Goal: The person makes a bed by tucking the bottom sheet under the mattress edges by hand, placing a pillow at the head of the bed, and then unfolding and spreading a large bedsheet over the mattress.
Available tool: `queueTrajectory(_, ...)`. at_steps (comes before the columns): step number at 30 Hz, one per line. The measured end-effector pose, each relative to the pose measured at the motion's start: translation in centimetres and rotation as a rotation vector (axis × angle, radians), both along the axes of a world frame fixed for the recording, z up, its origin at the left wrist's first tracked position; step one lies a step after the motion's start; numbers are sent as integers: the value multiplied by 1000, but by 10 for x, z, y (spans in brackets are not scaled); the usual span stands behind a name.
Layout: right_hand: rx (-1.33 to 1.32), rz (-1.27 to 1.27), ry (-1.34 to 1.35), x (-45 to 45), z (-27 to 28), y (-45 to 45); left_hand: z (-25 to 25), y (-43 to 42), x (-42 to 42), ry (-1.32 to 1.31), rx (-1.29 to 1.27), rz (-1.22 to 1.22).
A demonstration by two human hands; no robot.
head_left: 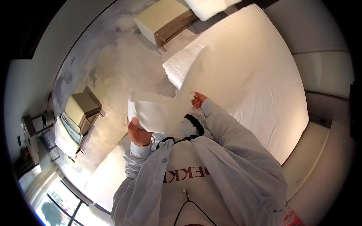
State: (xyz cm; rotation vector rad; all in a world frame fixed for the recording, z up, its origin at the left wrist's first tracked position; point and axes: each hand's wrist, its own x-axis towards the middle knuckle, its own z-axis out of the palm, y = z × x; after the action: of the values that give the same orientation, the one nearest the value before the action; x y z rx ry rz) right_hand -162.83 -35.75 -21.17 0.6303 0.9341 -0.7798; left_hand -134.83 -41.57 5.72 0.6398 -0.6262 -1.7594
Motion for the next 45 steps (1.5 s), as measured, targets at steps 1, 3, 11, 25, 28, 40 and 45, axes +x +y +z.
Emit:
queueTrajectory(1,0,21,-2,-2,8,-15,-5,-7,8,46,47,-63)
queueTrajectory(3,-149,-239,-23,-29,25,-54,-12,-31,8,106,26,-59)
queueTrajectory(11,-761,-670,298,-249,113,-222,-67,-180,0,-41,323,237)
queueTrajectory(25,-388,597,1496,-250,-35,-318,-374,-341,8,-819,623,-286)
queueTrajectory(28,-179,477,1667,-275,-71,-268,-444,-261,8,-613,783,-590)
queueTrajectory(40,-416,961,1719,-189,-73,-218,-430,-154,-98,-296,1483,-534)
queueTrajectory(45,-499,880,1492,-250,-96,-232,-428,-180,-91,-247,1209,-697)
